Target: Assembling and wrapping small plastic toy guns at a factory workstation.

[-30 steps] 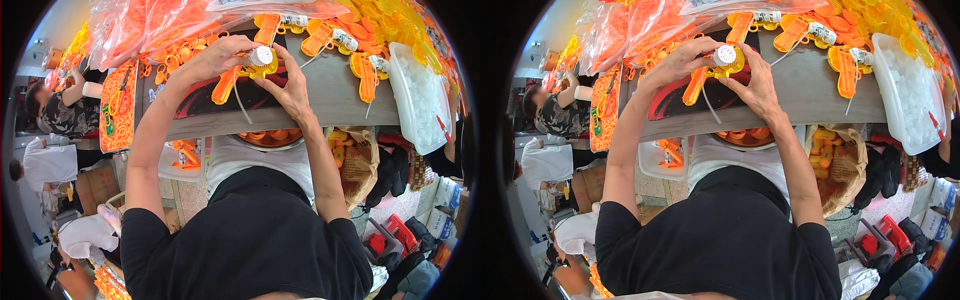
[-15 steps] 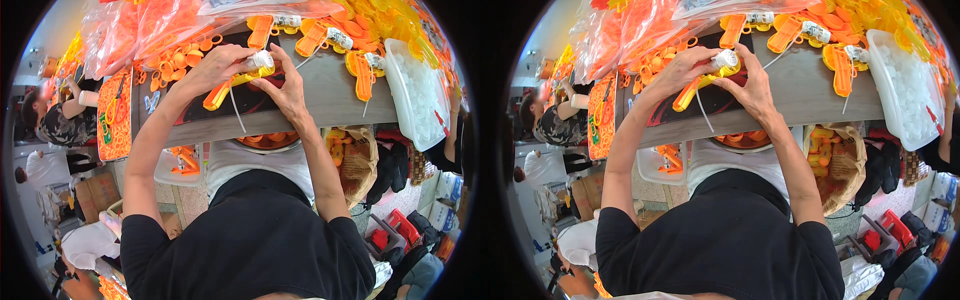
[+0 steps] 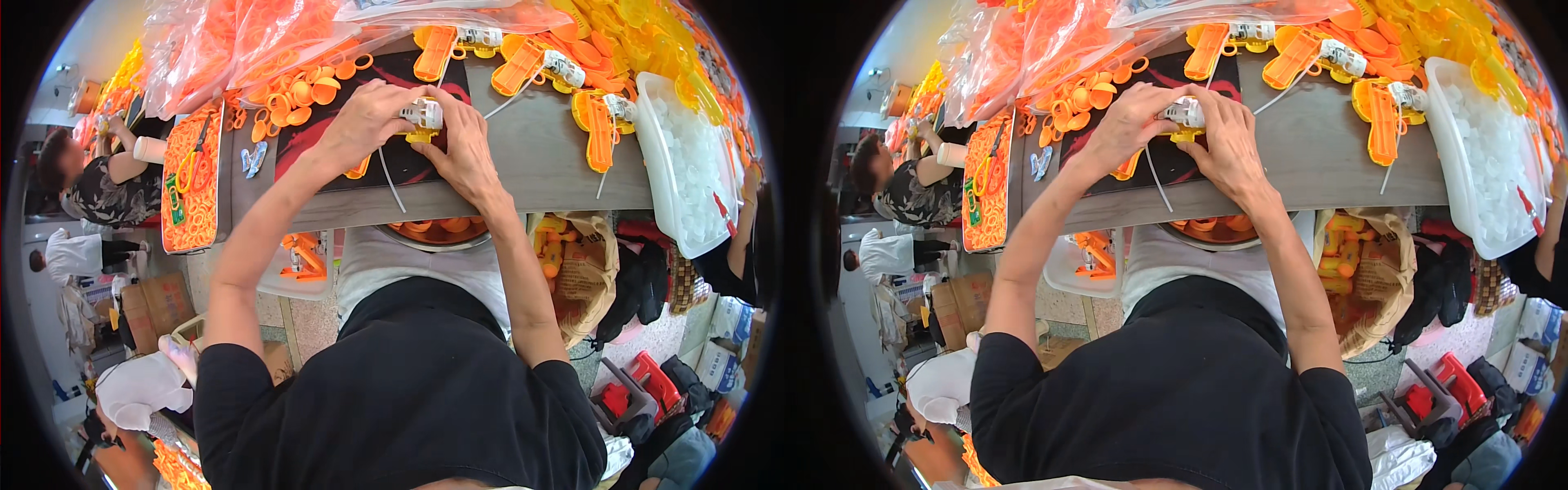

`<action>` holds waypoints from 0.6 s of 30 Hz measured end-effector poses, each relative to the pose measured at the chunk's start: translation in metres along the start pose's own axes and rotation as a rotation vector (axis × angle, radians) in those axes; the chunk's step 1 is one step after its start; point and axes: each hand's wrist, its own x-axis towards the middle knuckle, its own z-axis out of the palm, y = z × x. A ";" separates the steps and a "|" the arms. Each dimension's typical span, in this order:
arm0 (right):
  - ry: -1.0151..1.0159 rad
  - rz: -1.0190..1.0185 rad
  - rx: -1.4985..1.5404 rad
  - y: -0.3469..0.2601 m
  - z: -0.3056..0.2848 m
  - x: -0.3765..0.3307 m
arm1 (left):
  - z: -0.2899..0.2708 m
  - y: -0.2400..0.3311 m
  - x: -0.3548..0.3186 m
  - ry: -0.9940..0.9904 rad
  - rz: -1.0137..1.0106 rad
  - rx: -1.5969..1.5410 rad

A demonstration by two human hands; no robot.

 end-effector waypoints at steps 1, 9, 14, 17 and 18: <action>0.011 -0.047 -0.102 0.000 0.002 -0.001 | 0.003 -0.002 -0.006 0.085 -0.092 -0.202; -0.036 -0.089 -0.242 0.001 0.001 -0.002 | 0.012 0.002 -0.020 0.242 -0.238 0.175; -0.045 -0.092 -0.300 -0.002 0.003 0.000 | 0.013 -0.005 -0.022 0.228 -0.295 0.021; -0.055 -0.087 -0.312 -0.004 -0.001 0.002 | 0.016 -0.003 -0.022 0.283 -0.345 -0.110; -0.063 -0.090 -0.312 -0.005 -0.002 0.003 | 0.019 -0.001 -0.023 0.307 -0.375 -0.206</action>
